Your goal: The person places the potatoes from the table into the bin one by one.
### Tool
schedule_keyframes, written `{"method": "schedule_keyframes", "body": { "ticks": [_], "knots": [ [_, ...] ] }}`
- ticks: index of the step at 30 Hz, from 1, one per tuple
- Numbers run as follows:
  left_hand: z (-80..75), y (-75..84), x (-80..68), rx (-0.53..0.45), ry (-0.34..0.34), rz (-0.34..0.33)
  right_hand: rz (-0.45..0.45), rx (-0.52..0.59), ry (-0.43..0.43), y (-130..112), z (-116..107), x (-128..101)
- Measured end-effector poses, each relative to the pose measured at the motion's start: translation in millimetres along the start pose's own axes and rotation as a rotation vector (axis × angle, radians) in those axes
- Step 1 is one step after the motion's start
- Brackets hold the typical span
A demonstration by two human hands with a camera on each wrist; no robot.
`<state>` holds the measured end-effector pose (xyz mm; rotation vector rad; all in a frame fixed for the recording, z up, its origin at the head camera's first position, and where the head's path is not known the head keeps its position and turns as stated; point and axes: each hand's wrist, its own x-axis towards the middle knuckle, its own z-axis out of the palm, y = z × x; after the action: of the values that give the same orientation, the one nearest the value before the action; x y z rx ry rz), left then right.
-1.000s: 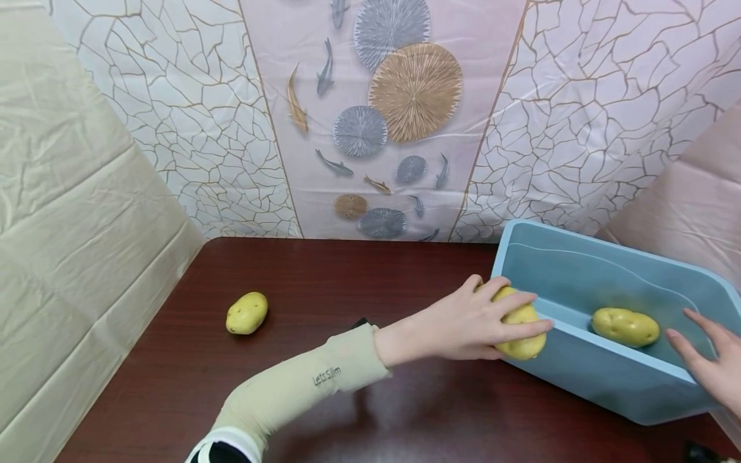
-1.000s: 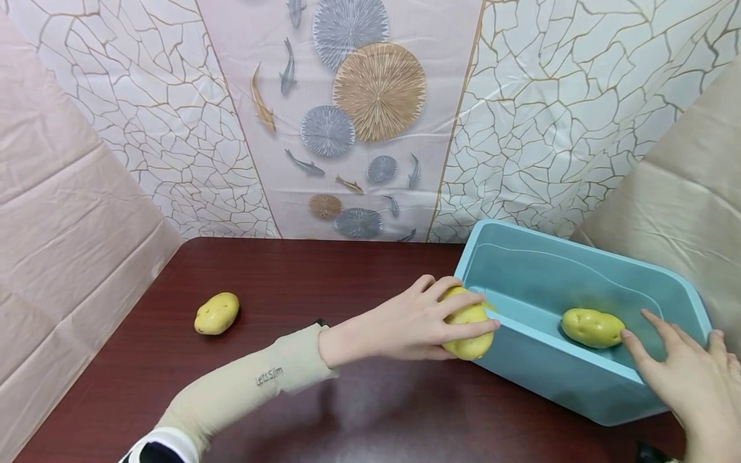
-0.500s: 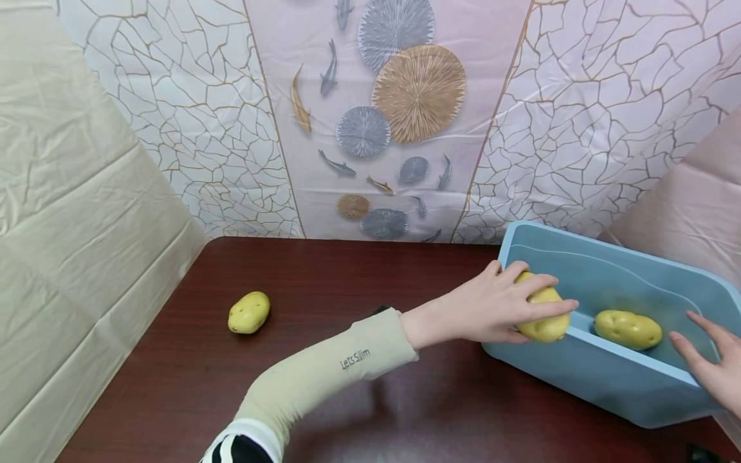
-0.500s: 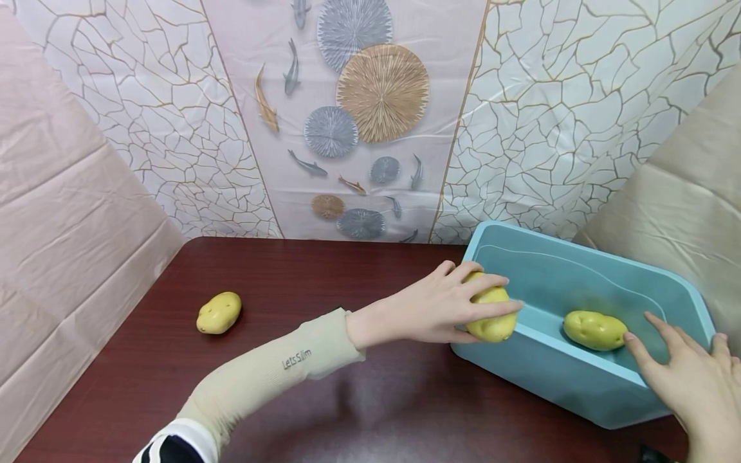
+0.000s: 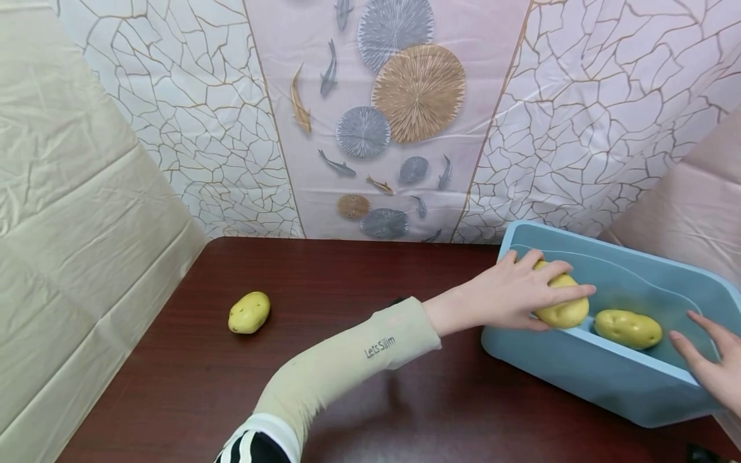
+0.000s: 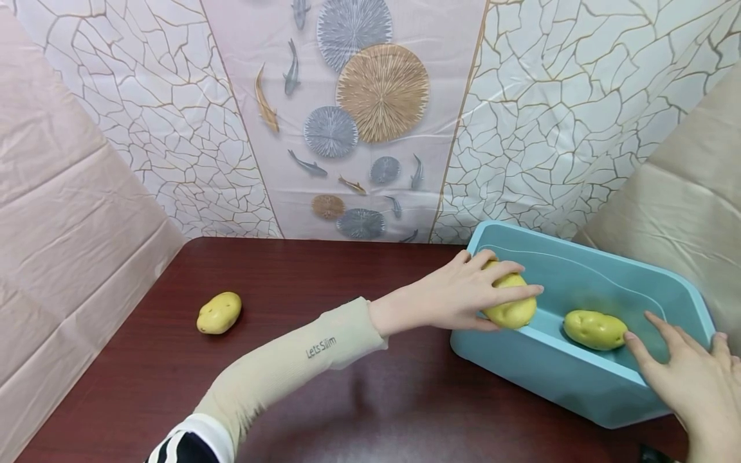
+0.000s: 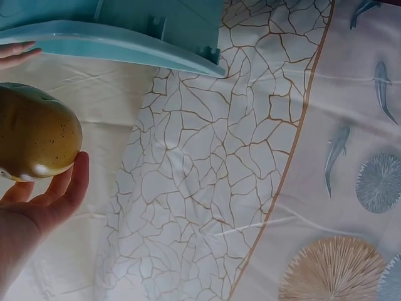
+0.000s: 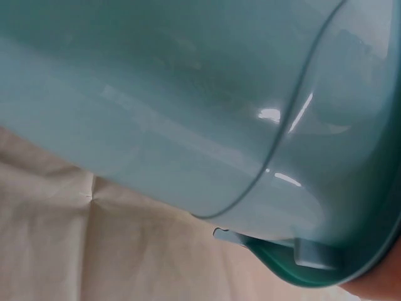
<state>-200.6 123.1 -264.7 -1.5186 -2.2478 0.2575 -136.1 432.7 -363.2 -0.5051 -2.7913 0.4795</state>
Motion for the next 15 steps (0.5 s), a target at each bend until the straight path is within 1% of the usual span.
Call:
{"method": "schedule_keyframes", "body": {
  "ticks": [3, 5, 7, 9, 13, 15],
  "knots": [
    [-1.4, -1.6, 5.0, -0.007, -0.025, -0.011, 0.008, -0.001, 0.002, 9, 6, 5],
    [-2.1, -2.6, 8.0, -0.014, -0.045, -0.020, 0.018, 0.012, 0.019, 20, 14, 12],
    [-2.5, -3.7, 10.6, -0.016, -0.065, -0.030, 0.016, 0.016, 0.020, 24, 16, 14],
    [-2.0, -4.9, 12.5, -0.014, -0.082, -0.040, 0.011, 0.016, 0.017, 22, 15, 13],
    [-0.1, -7.1, 15.1, -0.005, -0.106, -0.056, 0.007, 0.018, 0.007, 1, 2, 1],
    [0.8, -7.8, 16.4, -0.004, -0.117, -0.062, 0.008, 0.024, 0.011, 5, 4, 3]
  ]
}}
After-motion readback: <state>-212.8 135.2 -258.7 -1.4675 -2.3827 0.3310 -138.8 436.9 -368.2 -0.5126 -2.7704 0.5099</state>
